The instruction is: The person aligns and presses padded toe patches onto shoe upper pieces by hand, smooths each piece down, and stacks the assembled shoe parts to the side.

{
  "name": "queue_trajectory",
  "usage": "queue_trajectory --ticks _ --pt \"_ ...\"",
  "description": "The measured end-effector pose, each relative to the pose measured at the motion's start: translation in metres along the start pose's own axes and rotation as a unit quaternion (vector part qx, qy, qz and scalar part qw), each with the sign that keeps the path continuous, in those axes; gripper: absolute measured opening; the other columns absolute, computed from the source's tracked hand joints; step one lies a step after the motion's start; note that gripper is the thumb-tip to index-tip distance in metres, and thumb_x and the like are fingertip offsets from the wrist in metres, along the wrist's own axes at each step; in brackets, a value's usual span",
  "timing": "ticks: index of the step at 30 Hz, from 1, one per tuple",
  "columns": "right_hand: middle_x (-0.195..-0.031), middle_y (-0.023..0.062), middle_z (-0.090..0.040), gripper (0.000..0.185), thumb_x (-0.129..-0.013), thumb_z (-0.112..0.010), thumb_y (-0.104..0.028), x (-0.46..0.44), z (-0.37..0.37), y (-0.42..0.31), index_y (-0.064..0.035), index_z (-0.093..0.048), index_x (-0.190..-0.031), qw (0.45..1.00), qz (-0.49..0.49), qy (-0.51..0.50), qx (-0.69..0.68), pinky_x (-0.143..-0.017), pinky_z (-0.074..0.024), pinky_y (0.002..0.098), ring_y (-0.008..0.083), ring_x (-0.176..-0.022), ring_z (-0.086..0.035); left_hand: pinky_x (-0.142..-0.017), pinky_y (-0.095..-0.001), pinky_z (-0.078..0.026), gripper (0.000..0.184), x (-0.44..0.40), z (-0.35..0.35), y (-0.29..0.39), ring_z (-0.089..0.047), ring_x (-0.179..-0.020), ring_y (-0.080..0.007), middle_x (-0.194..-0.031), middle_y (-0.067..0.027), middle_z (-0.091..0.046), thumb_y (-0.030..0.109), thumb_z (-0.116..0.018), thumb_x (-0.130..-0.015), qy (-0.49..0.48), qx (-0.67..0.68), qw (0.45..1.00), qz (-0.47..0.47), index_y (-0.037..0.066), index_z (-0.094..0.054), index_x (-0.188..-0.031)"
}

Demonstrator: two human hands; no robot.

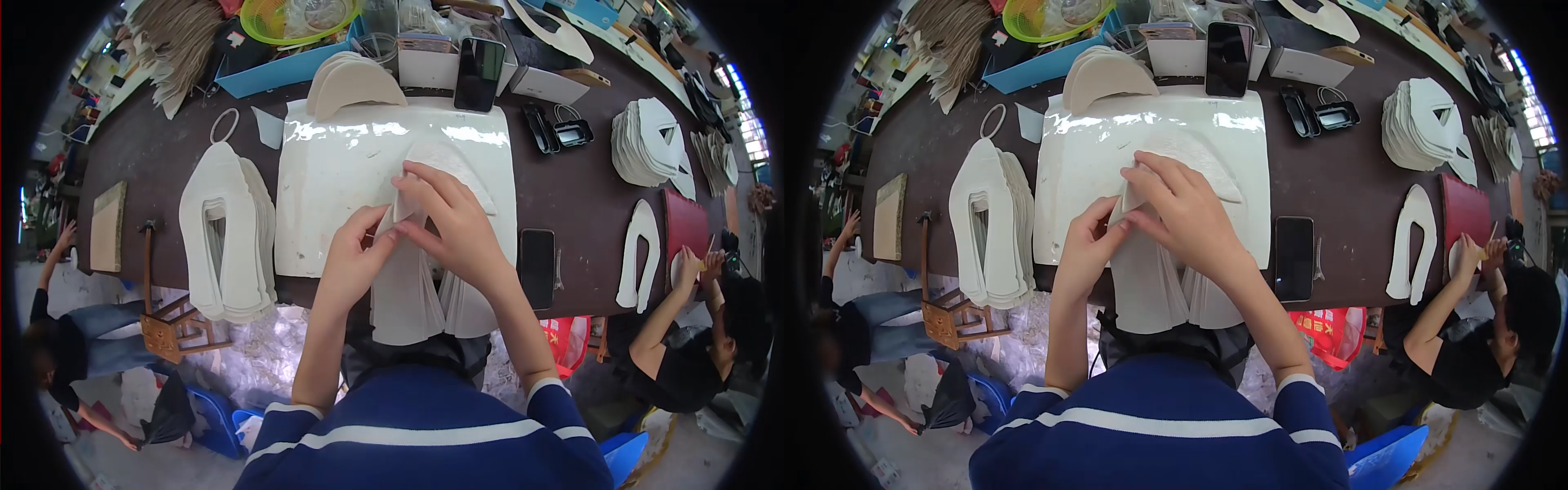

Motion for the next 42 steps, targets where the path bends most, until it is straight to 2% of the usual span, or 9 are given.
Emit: queue_trajectory --ticks 11,15,17,21,25,31,36,40,42 --pt "-0.109 0.012 -0.067 0.034 -0.082 -0.063 -0.005 0.006 0.007 0.003 -0.0064 -0.063 -0.117 0.998 -0.023 0.042 -0.031 -0.079 -0.054 0.0381 0.0304 -0.094 -0.067 -0.085 -0.0252 -0.044 0.03 0.012 -0.005 0.003 -0.056 -0.098 -0.011 -0.103 -0.0025 -0.055 0.006 -0.061 -0.092 -0.045 0.054 0.997 0.017 -0.001 -0.062 -0.121" --pt "-0.099 0.0141 -0.068 0.025 -0.089 -0.06 -0.006 0.014 0.006 0.028 -0.0022 -0.064 -0.113 0.989 -0.124 0.037 -0.078 -0.074 -0.0546 0.0354 0.0287 -0.085 -0.068 -0.088 -0.0253 -0.045 0.032 0.017 -0.005 0.001 -0.058 -0.099 -0.0116 -0.107 -0.0043 -0.061 0.009 -0.059 -0.094 -0.052 0.106 0.992 0.04 -0.002 -0.059 -0.124" --pt "-0.092 0.0131 -0.069 0.022 -0.093 -0.058 -0.008 0.023 0.009 0.049 0.0009 -0.064 -0.111 0.961 -0.237 0.049 -0.134 -0.071 -0.0549 0.0326 0.025 -0.078 -0.069 -0.089 -0.0258 -0.046 0.034 0.021 -0.003 0.002 -0.06 -0.1 -0.0121 -0.111 -0.0067 -0.064 0.01 -0.059 -0.094 -0.051 0.147 0.986 0.052 -0.002 -0.058 -0.126" --pt "-0.088 0.0059 -0.068 0.023 -0.099 -0.053 -0.014 0.039 0.04 0.084 0.0054 -0.064 -0.106 0.866 -0.29 0.241 -0.329 -0.067 -0.0551 0.0261 0.0124 -0.077 -0.067 -0.091 -0.0274 -0.047 0.039 0.03 0.025 0.017 -0.062 -0.104 -0.0141 -0.116 -0.0111 -0.065 0.009 -0.057 -0.094 -0.023 0.191 0.98 0.04 -0.004 -0.053 -0.131" --pt "-0.087 0.0106 -0.068 0.021 -0.098 -0.053 -0.013 0.06 0.078 0.118 0.0058 -0.061 -0.102 0.793 -0.311 0.331 -0.405 -0.063 -0.0575 0.0263 0.0144 -0.072 -0.068 -0.096 -0.0285 -0.046 0.045 0.051 0.081 0.048 -0.061 -0.11 -0.0165 -0.121 -0.013 -0.064 0.005 -0.056 -0.092 0.05 0.19 0.98 -0.013 -0.006 -0.048 -0.135" --pt "-0.084 0.011 -0.069 0.016 -0.098 -0.054 -0.012 0.087 0.122 0.131 0.0032 -0.059 -0.098 0.778 -0.284 0.394 -0.399 -0.062 -0.0577 0.0258 0.0161 -0.071 -0.069 -0.099 -0.0284 -0.044 0.047 0.071 0.193 0.091 -0.06 -0.113 -0.0169 -0.124 -0.0127 -0.063 0.006 -0.056 -0.09 0.159 0.078 0.982 -0.066 -0.007 -0.049 -0.134" --pt "-0.082 0.0094 -0.068 0.016 -0.098 -0.055 -0.014 0.097 0.117 0.13 0.002 -0.06 -0.097 0.787 -0.299 0.382 -0.38 -0.061 -0.0572 0.0256 0.0149 -0.07 -0.068 -0.097 -0.0291 -0.045 0.043 0.023 0.313 0.025 -0.06 -0.109 -0.0166 -0.122 -0.0101 -0.063 0.005 -0.053 -0.09 0.155 -0.07 0.984 0.053 -0.003 -0.053 -0.132" --pt "-0.08 0.0081 -0.067 0.017 -0.098 -0.056 -0.014 0.096 0.113 0.121 0.0016 -0.061 -0.097 0.796 -0.311 0.374 -0.36 -0.06 -0.0562 0.0247 0.0136 -0.069 -0.067 -0.095 -0.0321 -0.046 0.048 0.007 0.356 0.001 -0.064 -0.105 -0.0217 -0.116 -0.0125 -0.067 0.002 -0.05 -0.084 0.235 -0.237 0.942 0.046 0.001 -0.056 -0.131" --pt "-0.08 0.0076 -0.067 0.017 -0.097 -0.056 -0.014 0.097 0.115 0.122 0.0016 -0.061 -0.097 0.8 -0.312 0.368 -0.357 -0.06 -0.0557 0.0243 0.0128 -0.069 -0.067 -0.095 -0.0349 -0.046 0.045 0.012 0.361 0.009 -0.063 -0.105 -0.0267 -0.116 -0.0144 -0.066 0.004 -0.053 -0.084 0.284 -0.38 0.879 0.04 0.003 -0.057 -0.13"
Point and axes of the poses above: each hand's wrist, its own x-axis away from the middle knuckle, its own z-axis out of the back of the hand, y = z × x, the point moved 10 cm from there along -x, towards the middle knuckle
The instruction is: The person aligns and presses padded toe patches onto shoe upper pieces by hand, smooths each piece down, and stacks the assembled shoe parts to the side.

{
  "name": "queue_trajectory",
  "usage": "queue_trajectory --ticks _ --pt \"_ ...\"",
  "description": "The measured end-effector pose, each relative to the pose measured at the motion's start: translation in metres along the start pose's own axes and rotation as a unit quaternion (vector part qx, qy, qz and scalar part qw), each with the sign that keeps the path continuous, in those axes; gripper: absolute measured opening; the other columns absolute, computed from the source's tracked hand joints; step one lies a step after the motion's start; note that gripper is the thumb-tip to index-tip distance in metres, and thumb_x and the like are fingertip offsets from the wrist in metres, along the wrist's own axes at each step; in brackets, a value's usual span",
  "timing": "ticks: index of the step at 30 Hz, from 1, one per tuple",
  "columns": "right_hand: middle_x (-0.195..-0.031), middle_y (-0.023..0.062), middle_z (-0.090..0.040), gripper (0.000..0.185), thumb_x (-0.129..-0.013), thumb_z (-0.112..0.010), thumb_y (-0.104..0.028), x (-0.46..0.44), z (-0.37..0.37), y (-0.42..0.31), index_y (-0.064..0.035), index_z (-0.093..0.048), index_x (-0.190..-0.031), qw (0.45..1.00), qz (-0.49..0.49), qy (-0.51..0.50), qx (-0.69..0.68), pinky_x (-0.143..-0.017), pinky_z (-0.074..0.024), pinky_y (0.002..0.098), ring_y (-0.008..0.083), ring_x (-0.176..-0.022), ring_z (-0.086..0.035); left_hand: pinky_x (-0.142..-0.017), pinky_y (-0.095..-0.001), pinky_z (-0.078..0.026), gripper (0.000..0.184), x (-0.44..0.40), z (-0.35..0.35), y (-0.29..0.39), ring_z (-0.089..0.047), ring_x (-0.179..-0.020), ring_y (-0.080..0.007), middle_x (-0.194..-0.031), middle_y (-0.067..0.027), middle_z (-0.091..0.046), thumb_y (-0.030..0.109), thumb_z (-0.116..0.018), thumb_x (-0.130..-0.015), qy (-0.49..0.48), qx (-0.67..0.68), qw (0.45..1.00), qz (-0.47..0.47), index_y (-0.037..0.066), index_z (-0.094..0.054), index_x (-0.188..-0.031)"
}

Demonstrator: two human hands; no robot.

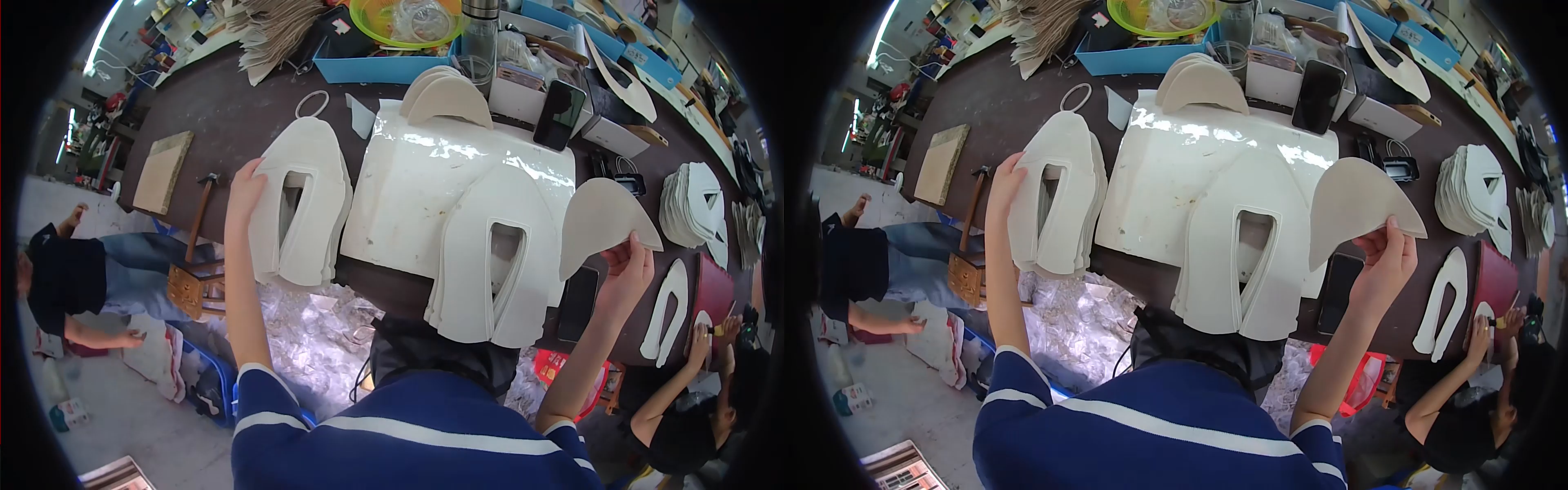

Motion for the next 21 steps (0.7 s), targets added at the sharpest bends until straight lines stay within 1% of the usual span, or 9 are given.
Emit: queue_trajectory --ticks 2,4,6,8,11,14,17,20,21 --pt "-0.08 0.0074 -0.067 0.017 -0.097 -0.056 -0.014 -0.001 -0.001 0.001 0.0017 -0.061 -0.098 1.0 0.0 -0.007 0.012 -0.06 -0.0554 0.024 0.0122 -0.069 -0.067 -0.095 -0.0375 -0.045 0.042 0.009 0.01 0.022 -0.06 -0.107 -0.0311 -0.116 -0.016 -0.063 0.008 -0.056 -0.085 0.101 -0.143 0.983 -0.055 0.004 -0.059 -0.127" --pt "-0.08 0.0071 -0.067 0.017 -0.097 -0.056 -0.015 -0.001 -0.003 0.003 0.0016 -0.061 -0.098 1.0 0.0 -0.012 0.018 -0.06 -0.0553 0.0238 0.0118 -0.069 -0.067 -0.094 -0.0397 -0.045 0.039 0.038 0.009 0.067 -0.057 -0.109 -0.0348 -0.117 -0.0174 -0.06 0.013 -0.06 -0.086 0.228 -0.278 0.923 -0.137 0.005 -0.061 -0.124" --pt "-0.081 0.0069 -0.067 0.017 -0.097 -0.057 -0.015 -0.001 -0.005 0.005 0.0015 -0.061 -0.099 1.0 0.0 -0.014 0.018 -0.06 -0.0551 0.0236 0.0116 -0.069 -0.067 -0.094 -0.0416 -0.045 0.038 0.054 -0.014 0.106 -0.054 -0.112 -0.0336 -0.122 -0.0144 -0.056 0.022 -0.065 -0.086 0.182 -0.17 0.944 -0.217 0.005 -0.062 -0.12" --pt "-0.081 0.0068 -0.067 0.016 -0.097 -0.057 -0.014 0.001 -0.01 0.007 0.0013 -0.061 -0.099 1.0 -0.006 -0.023 0.012 -0.06 -0.055 0.0235 0.0116 -0.069 -0.067 -0.095 -0.0418 -0.045 0.041 0.059 -0.048 0.124 -0.053 -0.117 -0.0322 -0.124 -0.0145 -0.056 0.025 -0.065 -0.087 0.107 -0.12 0.969 -0.186 0.006 -0.062 -0.122" --pt "-0.081 0.0066 -0.067 0.016 -0.096 -0.057 -0.014 0.001 -0.009 0.008 0.0009 -0.061 -0.099 1.0 -0.008 -0.025 0.017 -0.06 -0.0548 0.0232 0.0115 -0.069 -0.066 -0.094 -0.0403 -0.046 0.042 0.065 -0.07 0.137 -0.055 -0.114 -0.032 -0.121 -0.0148 -0.057 0.03 -0.066 -0.087 0.094 -0.177 0.969 -0.142 0.006 -0.062 -0.121" --pt "-0.081 0.0063 -0.067 0.015 -0.096 -0.058 -0.014 0.002 -0.004 0.005 0.0006 -0.062 -0.098 1.0 -0.006 -0.017 0.024 -0.06 -0.0545 0.023 0.0112 -0.068 -0.066 -0.092 -0.0392 -0.047 0.042 0.064 -0.071 0.14 -0.056 -0.112 -0.0314 -0.117 -0.0143 -0.058 0.033 -0.067 -0.086 0.107 -0.198 0.965 -0.138 0.006 -0.064 -0.119" --pt "-0.08 0.0059 -0.067 0.015 -0.096 -0.058 -0.014 0.002 0.0 0.004 0.0001 -0.062 -0.097 1.0 -0.01 -0.011 0.017 -0.059 -0.0541 0.0229 0.0108 -0.068 -0.066 -0.092 -0.0384 -0.047 0.039 0.057 -0.068 0.13 -0.058 -0.11 -0.0313 -0.118 -0.0135 -0.058 0.031 -0.066 -0.088 0.088 -0.15 0.97 -0.17 0.007 -0.065 -0.118" --pt "-0.08 0.0054 -0.066 0.015 -0.096 -0.058 -0.014 0.001 0.004 0.008 -0.0002 -0.062 -0.096 1.0 -0.013 -0.01 0.013 -0.059 -0.0539 0.0229 0.0103 -0.068 -0.065 -0.091 -0.0412 -0.048 0.037 0.054 -0.067 0.122 -0.056 -0.111 -0.0326 -0.12 -0.0139 -0.058 0.028 -0.064 -0.088 0.053 -0.092 0.975 -0.194 0.007 -0.064 -0.118" --pt "-0.08 0.0053 -0.066 0.015 -0.096 -0.058 -0.014 0.001 0.004 0.01 -0.0003 -0.062 -0.096 1.0 -0.013 -0.011 0.012 -0.06 -0.0538 0.0229 0.0102 -0.068 -0.065 -0.093 -0.0409 -0.047 0.036 0.051 -0.066 0.118 -0.055 -0.113 -0.0329 -0.122 -0.0146 -0.057 0.027 -0.063 -0.089 0.031 -0.067 0.981 -0.18 0.007 -0.064 -0.119"
Point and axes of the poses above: each hand's wrist, its own x-axis away from the middle knuckle, its own z-axis out of the back of the hand, y = z × x, the point moved 10 cm from there along -x, towards the middle knuckle
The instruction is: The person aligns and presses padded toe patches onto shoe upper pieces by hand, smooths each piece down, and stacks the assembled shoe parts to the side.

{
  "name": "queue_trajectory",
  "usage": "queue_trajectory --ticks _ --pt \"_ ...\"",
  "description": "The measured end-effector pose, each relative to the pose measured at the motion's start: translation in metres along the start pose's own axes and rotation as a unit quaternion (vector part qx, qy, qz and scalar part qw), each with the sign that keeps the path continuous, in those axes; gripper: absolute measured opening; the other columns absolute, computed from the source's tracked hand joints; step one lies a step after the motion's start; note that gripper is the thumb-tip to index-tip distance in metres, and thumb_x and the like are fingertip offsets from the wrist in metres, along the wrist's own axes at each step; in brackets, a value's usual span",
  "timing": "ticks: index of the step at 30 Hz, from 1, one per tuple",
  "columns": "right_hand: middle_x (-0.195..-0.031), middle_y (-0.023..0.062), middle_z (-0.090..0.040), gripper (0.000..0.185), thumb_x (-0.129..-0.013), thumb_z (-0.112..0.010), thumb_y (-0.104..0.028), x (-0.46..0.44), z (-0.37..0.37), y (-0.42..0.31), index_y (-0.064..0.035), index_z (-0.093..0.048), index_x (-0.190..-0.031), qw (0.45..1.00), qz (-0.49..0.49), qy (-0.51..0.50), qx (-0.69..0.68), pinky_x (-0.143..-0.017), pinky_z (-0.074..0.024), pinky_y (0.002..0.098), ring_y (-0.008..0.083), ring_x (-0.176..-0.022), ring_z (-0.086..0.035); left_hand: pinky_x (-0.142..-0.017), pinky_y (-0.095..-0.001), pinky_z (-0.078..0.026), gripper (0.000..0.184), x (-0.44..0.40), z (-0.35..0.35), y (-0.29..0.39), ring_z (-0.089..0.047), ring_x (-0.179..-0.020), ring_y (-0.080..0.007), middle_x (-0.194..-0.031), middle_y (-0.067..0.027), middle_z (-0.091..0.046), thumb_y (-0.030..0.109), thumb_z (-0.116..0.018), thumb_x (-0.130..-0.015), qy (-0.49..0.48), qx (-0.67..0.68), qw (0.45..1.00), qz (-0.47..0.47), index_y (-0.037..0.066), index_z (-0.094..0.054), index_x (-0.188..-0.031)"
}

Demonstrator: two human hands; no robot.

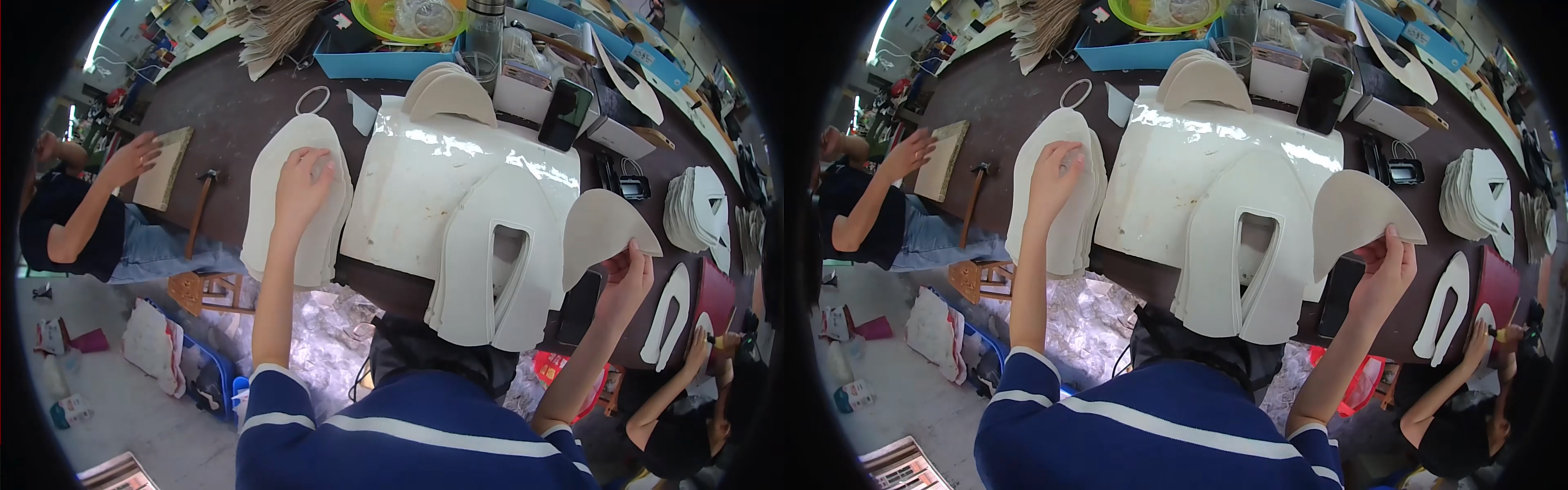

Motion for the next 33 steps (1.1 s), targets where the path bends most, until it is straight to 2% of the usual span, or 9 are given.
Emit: queue_trajectory --ticks 2,5,8,11,17,21,25,30,33 --pt "-0.08 0.005 -0.066 0.015 -0.097 -0.057 -0.015 -0.001 0.002 0.003 -0.0003 -0.062 -0.098 1.0 -0.004 -0.001 0.004 -0.06 -0.0538 0.0228 0.01 -0.068 -0.065 -0.097 -0.0404 -0.044 0.035 -0.001 -0.004 -0.007 -0.054 -0.115 -0.0335 -0.126 -0.0162 -0.057 0.026 -0.061 -0.092 -0.036 0.058 0.997 0.029 0.006 -0.064 -0.12" --pt "-0.08 0.0048 -0.066 0.016 -0.097 -0.057 -0.015 0.001 -0.003 0.001 0.0 -0.062 -0.099 1.0 -0.006 -0.001 0.006 -0.06 -0.0536 0.0226 0.0098 -0.068 -0.065 -0.104 -0.0409 -0.039 0.038 -0.006 0.02 0.004 -0.047 -0.127 -0.0362 -0.137 -0.0185 -0.05 0.026 -0.058 -0.094 0.126 -0.127 0.983 -0.045 0.007 -0.059 -0.127" --pt "-0.08 0.0048 -0.066 0.017 -0.097 -0.057 -0.015 0.002 -0.008 -0.001 0.0005 -0.062 -0.1 1.0 -0.004 -0.002 0.0 -0.059 -0.0535 0.0223 0.0096 -0.068 -0.064 -0.115 -0.0465 -0.025 0.049 -0.012 0.042 0.031 -0.03 -0.141 -0.0387 -0.152 -0.0176 -0.036 0.033 -0.055 -0.095 0.283 -0.095 0.952 -0.065 0.013 -0.049 -0.14" --pt "-0.081 0.0051 -0.066 0.017 -0.097 -0.056 -0.015 0.004 -0.006 -0.002 0.0009 -0.061 -0.101 1.0 0.001 -0.004 -0.002 -0.059 -0.0538 0.0223 0.0098 -0.067 -0.065 -0.116 -0.0546 -0.016 0.062 -0.029 -0.029 -0.03 -0.02 -0.145 -0.0414 -0.157 -0.0188 -0.025 0.047 -0.051 -0.094 0.058 -0.211 0.971 0.093 0.018 -0.039 -0.148" --pt "-0.081 0.0067 -0.067 0.018 -0.097 -0.055 -0.014 0.009 -0.001 -0.008 0.0024 -0.061 -0.101 1.0 -0.013 -0.005 -0.005 -0.057 -0.0543 0.0236 0.011 -0.066 -0.065 -0.115 -0.058 -0.017 0.07 -0.021 -0.012 -0.094 -0.018 -0.145 -0.0454 -0.157 -0.0246 -0.023 0.058 -0.043 -0.094 0.012 -0.186 0.973 0.135 0.017 -0.034 -0.151" --pt "-0.08 0.0077 -0.067 0.02 -0.097 -0.055 -0.013 0.018 -0.032 0.005 0.0045 -0.062 -0.103 0.997 -0.054 -0.061 -0.01 -0.058 -0.0542 0.0247 0.0125 -0.065 -0.066 -0.112 -0.0533 -0.028 0.06 -0.005 0.012 -0.066 -0.029 -0.139 -0.0469 -0.15 -0.0284 -0.033 0.039 -0.056 -0.094 0.048 -0.255 0.957 0.129 0.006 -0.045 -0.142" --pt "-0.081 0.0082 -0.067 0.021 -0.096 -0.056 -0.014 0.032 -0.043 0.004 0.0051 -0.062 -0.103 0.993 -0.08 -0.088 -0.027 -0.059 -0.0543 0.0258 0.0133 -0.067 -0.066 -0.113 -0.047 -0.03 0.058 0.026 -0.006 0.078 -0.037 -0.139 -0.0346 -0.148 -0.0226 -0.04 0.025 -0.062 -0.091 -0.039 0.138 0.99 0.002 0.006 -0.044 -0.143" --pt "-0.089 0.0092 -0.068 0.024 -0.097 -0.055 -0.014 0.059 -0.073 0.007 0.0045 -0.061 -0.11 0.976 -0.128 -0.152 -0.086 -0.064 -0.0547 0.0278 0.0137 -0.073 -0.066 -0.111 -0.0396 -0.034 0.066 0.075 -0.075 0.232 -0.045 -0.134 -0.0246 -0.144 -0.0141 -0.048 0.018 -0.065 -0.091 -0.254 0.47 0.839 -0.102 0.007 -0.034 -0.148" --pt "-0.097 0.0086 -0.065 0.028 -0.097 -0.054 -0.012 0.067 -0.071 0.007 0.0044 -0.056 -0.12 0.975 -0.143 -0.148 -0.088 -0.07 -0.0538 0.0274 0.0136 -0.082 -0.065 -0.104 -0.0359 -0.04 0.061 0.103 -0.121 0.253 -0.052 -0.126 -0.0205 -0.138 -0.0125 -0.055 0.016 -0.063 -0.092 -0.372 0.604 0.704 0.03 0.006 -0.038 -0.147"
Point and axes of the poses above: each hand's wrist, its own x-axis away from the middle knuckle, its own z-axis out of the back of the hand, y = z × x, the point moved 10 cm from there along -x, towards the middle knuckle
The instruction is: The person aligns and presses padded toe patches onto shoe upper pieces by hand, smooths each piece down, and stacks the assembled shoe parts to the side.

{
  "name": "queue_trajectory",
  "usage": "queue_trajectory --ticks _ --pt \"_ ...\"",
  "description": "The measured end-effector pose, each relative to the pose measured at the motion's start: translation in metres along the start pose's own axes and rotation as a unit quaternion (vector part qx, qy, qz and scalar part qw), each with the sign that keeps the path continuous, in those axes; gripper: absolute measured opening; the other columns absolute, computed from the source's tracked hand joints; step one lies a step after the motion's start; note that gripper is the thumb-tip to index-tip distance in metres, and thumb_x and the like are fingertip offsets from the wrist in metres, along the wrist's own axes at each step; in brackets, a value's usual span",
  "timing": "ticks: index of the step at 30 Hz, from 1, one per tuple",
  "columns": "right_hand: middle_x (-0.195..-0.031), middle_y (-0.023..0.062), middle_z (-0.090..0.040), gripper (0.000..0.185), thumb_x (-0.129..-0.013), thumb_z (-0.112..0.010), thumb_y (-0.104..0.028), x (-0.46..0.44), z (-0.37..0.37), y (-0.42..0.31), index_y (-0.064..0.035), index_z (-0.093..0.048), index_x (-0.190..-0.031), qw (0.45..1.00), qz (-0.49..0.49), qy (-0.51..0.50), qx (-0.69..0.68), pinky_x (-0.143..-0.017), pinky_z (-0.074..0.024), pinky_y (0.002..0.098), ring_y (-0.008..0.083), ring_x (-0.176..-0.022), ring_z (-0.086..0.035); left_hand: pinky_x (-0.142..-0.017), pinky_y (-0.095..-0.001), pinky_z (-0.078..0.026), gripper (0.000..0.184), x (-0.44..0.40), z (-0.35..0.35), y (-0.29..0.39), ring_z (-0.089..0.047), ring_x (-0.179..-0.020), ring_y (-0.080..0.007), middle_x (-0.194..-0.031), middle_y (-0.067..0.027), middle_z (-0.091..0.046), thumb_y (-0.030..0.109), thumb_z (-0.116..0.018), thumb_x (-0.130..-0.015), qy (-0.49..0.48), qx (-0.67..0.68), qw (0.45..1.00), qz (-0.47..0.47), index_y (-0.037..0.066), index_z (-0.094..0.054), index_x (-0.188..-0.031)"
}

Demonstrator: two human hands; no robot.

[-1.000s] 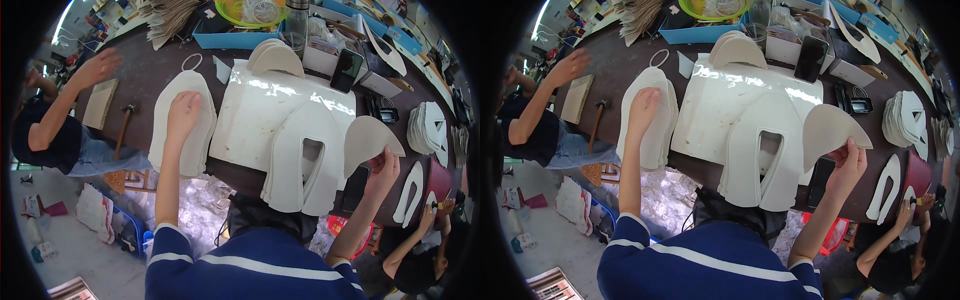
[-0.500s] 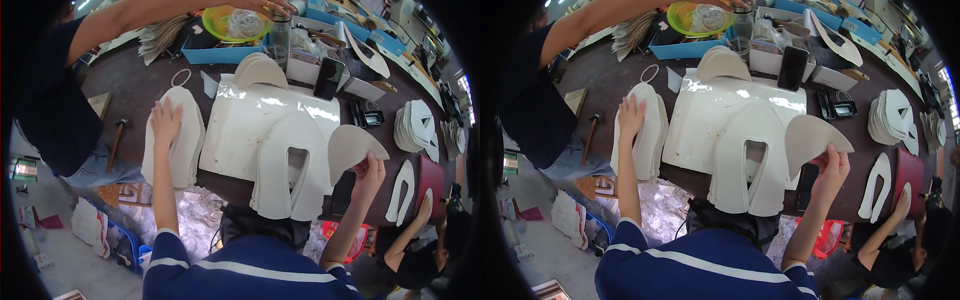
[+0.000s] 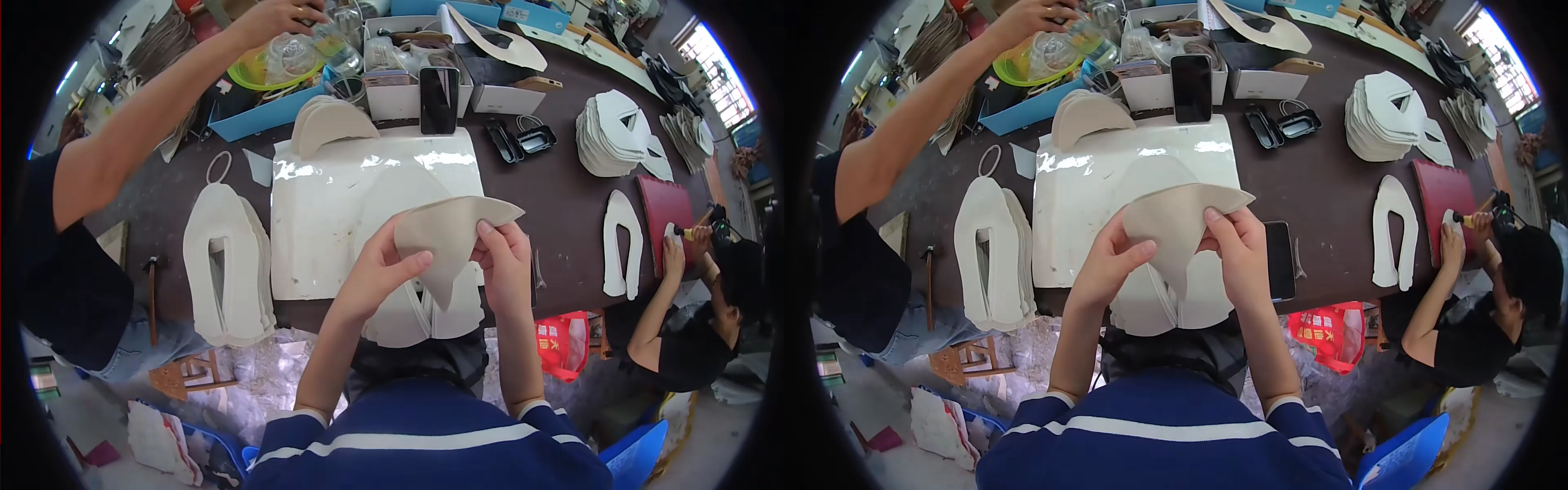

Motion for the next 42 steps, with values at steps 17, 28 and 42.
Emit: queue_trajectory --ticks 17,28,42 --pt "-0.096 0.0113 -0.062 0.018 -0.083 -0.07 -0.009 0.048 -0.059 -0.035 0.0006 -0.061 -0.096 0.917 0.246 -0.031 0.313 -0.086 -0.0484 0.0346 0.0257 -0.095 -0.061 -0.084 -0.0349 -0.056 0.045 0.046 -0.016 0.063 -0.068 -0.103 -0.0316 -0.116 -0.0179 -0.068 -0.014 -0.057 -0.078 0.25 -0.382 0.829 -0.324 0.005 -0.067 -0.117" --pt "-0.106 0.0088 -0.057 0.021 -0.09 -0.064 -0.011 0.037 -0.058 -0.009 0.0 -0.056 -0.107 0.978 0.151 -0.015 0.145 -0.09 -0.0492 0.0331 0.0199 -0.099 -0.06 -0.096 -0.0357 -0.05 0.045 0.045 -0.025 0.053 -0.062 -0.116 -0.0295 -0.126 -0.0207 -0.062 -0.01 -0.058 -0.081 0.203 -0.359 0.86 -0.301 -0.004 -0.06 -0.126" --pt "-0.09 0.015 -0.069 0.029 -0.089 -0.063 -0.009 -0.007 -0.038 -0.048 -0.002 -0.06 -0.116 0.897 0.193 -0.085 0.388 -0.075 -0.051 0.0303 0.0211 -0.083 -0.067 -0.115 -0.0452 -0.028 0.03 -0.009 0.036 0.022 -0.065 -0.1 -0.0312 -0.1 -0.0144 -0.069 0.01 -0.064 -0.085 0.178 -0.322 0.927 -0.08 0.005 -0.062 -0.114"
Point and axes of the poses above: each hand's wrist, its own x-axis away from the middle knuckle, its own z-axis out of the back of the hand, y = z × x, the point moved 10 cm from there along -x, towards the middle knuckle
